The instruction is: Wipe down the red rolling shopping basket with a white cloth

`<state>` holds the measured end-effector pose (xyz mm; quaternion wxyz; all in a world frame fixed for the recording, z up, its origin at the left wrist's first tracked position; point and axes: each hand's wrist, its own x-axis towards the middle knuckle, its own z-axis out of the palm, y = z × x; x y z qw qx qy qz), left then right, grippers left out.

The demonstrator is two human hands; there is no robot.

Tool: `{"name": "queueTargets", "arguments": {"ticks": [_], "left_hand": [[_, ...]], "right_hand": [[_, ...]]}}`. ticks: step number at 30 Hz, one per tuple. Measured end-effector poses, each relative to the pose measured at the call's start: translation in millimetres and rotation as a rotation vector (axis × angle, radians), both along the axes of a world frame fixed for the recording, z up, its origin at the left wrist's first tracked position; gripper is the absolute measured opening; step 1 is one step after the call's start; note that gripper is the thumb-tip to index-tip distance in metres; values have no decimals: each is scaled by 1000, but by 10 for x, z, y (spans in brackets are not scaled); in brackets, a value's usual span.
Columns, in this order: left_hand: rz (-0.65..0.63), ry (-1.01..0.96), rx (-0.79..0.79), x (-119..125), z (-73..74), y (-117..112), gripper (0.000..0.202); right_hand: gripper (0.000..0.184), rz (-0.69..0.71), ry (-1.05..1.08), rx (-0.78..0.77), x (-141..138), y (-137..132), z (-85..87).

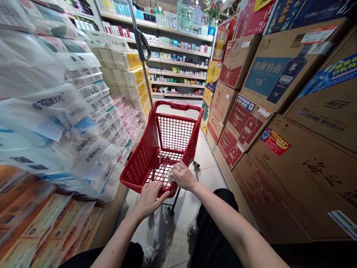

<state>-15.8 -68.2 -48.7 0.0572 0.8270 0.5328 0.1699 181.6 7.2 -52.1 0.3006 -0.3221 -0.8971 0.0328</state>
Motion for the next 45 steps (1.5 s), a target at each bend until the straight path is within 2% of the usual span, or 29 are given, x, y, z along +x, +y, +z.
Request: {"name": "queueTargets", "arguments": {"ticks": [3, 6, 8, 11, 14, 17, 19, 21, 23, 29, 33, 35, 38, 42, 45], "left_hand": [[-19, -11, -20, -91, 20, -79, 30], [-20, -22, -53, -155, 45, -134, 31], [15, -8, -60, -136, 53, -131, 33], [119, 85, -31, 25, 50, -58, 38], [167, 195, -57, 284, 43, 53, 44], [200, 224, -186, 489, 36, 125, 50], [215, 227, -261, 548, 31, 133, 51], [210, 239, -282, 557, 29, 118, 52], [219, 260, -281, 540, 30, 97, 53], [239, 304, -300, 428, 31, 99, 54], [223, 301, -302, 329, 52, 136, 57], [230, 303, -307, 287, 65, 160, 58], [229, 314, -314, 233, 78, 206, 57], [204, 314, -316, 161, 76, 283, 57], [205, 311, -323, 106, 70, 323, 57]], "right_hand": [[24, -11, -44, 15, 112, 244, 67], [22, -145, -9, 15, 201, 512, 144], [23, -221, 22, 11, 178, 591, 145], [25, -310, 61, 1, 47, 520, 80], [24, -324, 64, -12, -59, 344, 1], [23, -254, 72, -8, -3, 251, -32], [23, -136, 57, 16, 127, 293, -22], [23, -14, 15, 43, 286, 425, 7], [24, 13, -21, 59, 427, 626, 50], [30, -244, -45, 44, 610, 1293, 247], [32, -396, -45, 23, 594, 1538, 330], [32, -439, -36, 35, 526, 1536, 318], [32, -447, -34, 73, 339, 1349, 227], [32, -362, -60, 112, 107, 966, 80], [29, -233, -134, 142, 123, 886, 94]]}}
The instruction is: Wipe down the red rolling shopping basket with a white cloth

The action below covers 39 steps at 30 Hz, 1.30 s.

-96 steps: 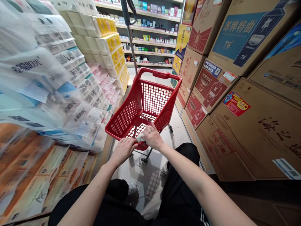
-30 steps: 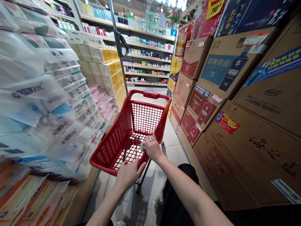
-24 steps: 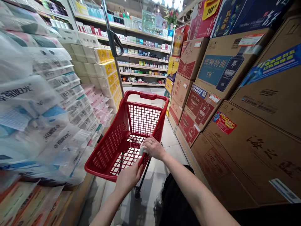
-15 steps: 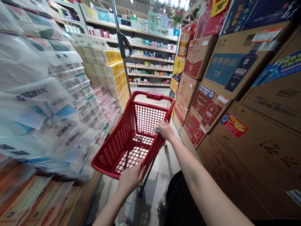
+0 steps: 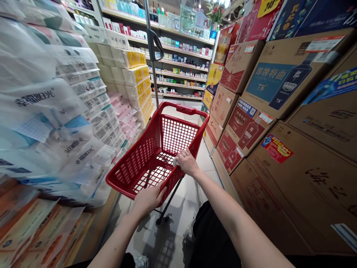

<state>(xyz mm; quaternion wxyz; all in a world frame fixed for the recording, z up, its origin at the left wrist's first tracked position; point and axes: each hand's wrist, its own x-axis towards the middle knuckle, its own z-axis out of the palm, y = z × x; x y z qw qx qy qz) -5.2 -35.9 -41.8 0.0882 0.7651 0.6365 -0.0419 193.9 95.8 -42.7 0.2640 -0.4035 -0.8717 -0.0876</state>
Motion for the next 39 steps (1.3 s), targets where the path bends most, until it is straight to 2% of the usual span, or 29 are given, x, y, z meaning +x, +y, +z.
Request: {"name": "queueTargets", "arguments": {"ticks": [3, 7, 11, 15, 22, 25, 28, 29, 32, 35, 37, 39], "left_hand": [[11, -3, 0, -35, 1, 9, 57], [-13, -21, 13, -62, -3, 3, 58], [-37, -14, 24, -125, -22, 42, 58], [-30, 20, 11, -223, -31, 127, 57], [-16, 1, -23, -274, 21, 131, 53], [-31, -23, -13, -257, 51, 48, 54], [-30, -49, -19, -230, 72, -50, 55], [-28, -54, -25, -221, 76, -79, 55], [-41, -47, -28, -200, 86, -143, 55], [-59, -36, -15, -194, 92, -168, 56], [-59, -27, -10, -193, 98, -169, 56], [-61, -25, -8, -193, 101, -165, 55]], "right_hand": [[28, 57, -130, -12, 184, 197, 141], [28, -90, -146, -35, 433, 591, 343], [27, -242, -82, -37, 438, 747, 364], [30, -264, -3, -46, 201, 548, 219], [26, -140, 166, -67, -365, -326, -163], [25, 4, 172, -52, -321, -475, -226], [25, 184, 75, -34, -43, -356, -172], [26, 193, 59, -28, 77, -279, -131], [29, 80, 50, -18, 427, -24, 36], [33, -62, 53, -4, 656, 183, 216], [34, -168, 87, 4, 692, 253, 289], [34, -263, 145, 5, 627, 237, 288]]}}
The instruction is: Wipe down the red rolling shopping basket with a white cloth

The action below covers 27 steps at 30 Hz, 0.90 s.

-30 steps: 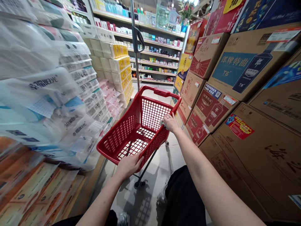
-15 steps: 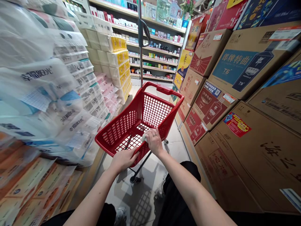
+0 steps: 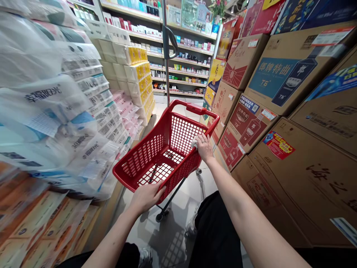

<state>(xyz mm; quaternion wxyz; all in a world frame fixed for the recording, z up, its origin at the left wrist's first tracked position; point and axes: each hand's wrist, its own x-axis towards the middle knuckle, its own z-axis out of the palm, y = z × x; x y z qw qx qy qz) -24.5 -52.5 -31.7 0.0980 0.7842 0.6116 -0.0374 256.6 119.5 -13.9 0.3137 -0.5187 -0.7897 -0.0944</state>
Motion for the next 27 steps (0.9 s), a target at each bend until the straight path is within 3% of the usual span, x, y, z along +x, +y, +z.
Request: {"name": "queueTargets", "arguments": {"ticks": [3, 7, 9, 12, 15, 18, 21, 27], "left_hand": [[-7, -5, 3, -6, -12, 5, 55], [18, 2, -2, -45, -61, -2, 55], [20, -8, -2, -69, -79, -12, 55], [13, -28, -6, -79, -70, -29, 55], [20, -46, -20, -50, -36, -38, 53], [27, -49, -14, -10, -14, -37, 53], [14, -40, -8, 8, -22, -24, 53], [42, -43, -66, -12, -55, 78, 55]], "right_hand": [[34, -23, 63, 6, -227, -196, -150], [33, 160, 47, 30, -456, -545, -411], [34, 247, 4, 30, -423, -592, -441], [36, 274, -63, 11, -193, -424, -314], [39, 128, -41, -2, 83, -120, -94], [40, 23, -10, -15, 192, 62, 39], [39, -31, 56, -18, 42, -30, -22], [36, 46, 130, -55, -587, -708, -406]]}}
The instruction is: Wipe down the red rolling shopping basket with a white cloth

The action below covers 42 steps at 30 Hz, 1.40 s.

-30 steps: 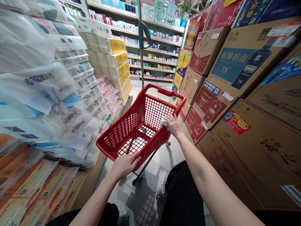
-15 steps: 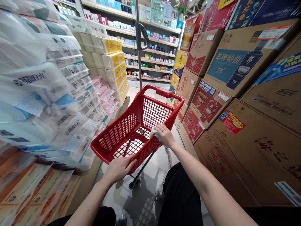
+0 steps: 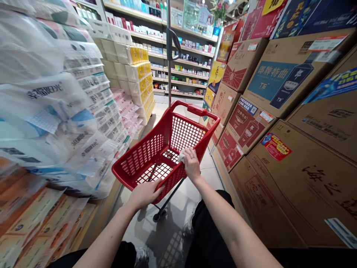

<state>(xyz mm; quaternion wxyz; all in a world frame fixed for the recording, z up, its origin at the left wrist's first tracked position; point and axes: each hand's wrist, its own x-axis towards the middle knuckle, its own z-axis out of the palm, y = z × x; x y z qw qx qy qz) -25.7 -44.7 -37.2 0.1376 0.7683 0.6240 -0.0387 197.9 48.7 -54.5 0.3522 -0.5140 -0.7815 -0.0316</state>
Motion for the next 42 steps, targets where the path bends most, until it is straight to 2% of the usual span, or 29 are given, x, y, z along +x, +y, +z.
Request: {"name": "queueTargets", "arguments": {"ticks": [4, 6, 9, 12, 15, 17, 21, 23, 26, 30, 32, 34, 38, 42], "left_hand": [[36, -12, -88, -27, 27, 70, 62], [32, -5, -102, -35, 55, 68, 64], [2, 24, -71, -17, 93, 25, 58], [-26, 47, -40, 40, 118, -19, 50], [-39, 43, -31, 104, 135, -27, 46], [-34, 47, -24, 132, 141, -19, 44], [-12, 67, -29, 141, 129, -6, 40], [-23, 76, -21, 131, 108, -6, 41], [-57, 87, 3, 117, 63, -5, 42], [-70, 88, 8, 122, 10, 7, 41], [-73, 86, 13, 139, -4, 12, 43], [-82, 80, 18, 164, -7, 9, 44], [-114, 71, 35, 246, 2, -25, 42], [-131, 69, 43, 359, -1, -48, 37]], "right_hand": [[34, 96, -52, 28, -160, -240, -50], [34, 202, -125, 60, -85, -212, 9], [33, 324, -240, 91, 148, -17, 147], [31, 201, -233, 92, 356, 224, 249], [32, 63, -163, 85, 393, 311, 242], [34, 27, -102, 82, 324, 239, 184], [32, 113, 19, 61, 130, -38, 67], [33, 88, 132, 32, 92, -112, 71], [39, -94, 374, -12, 184, -37, 173], [34, -399, 686, 24, 531, 313, 372], [34, -544, 780, 66, 706, 507, 444], [33, -631, 789, 65, 813, 671, 481], [26, -611, 659, -92, 759, 831, 435], [31, -481, 581, -126, 551, 688, 223]]}}
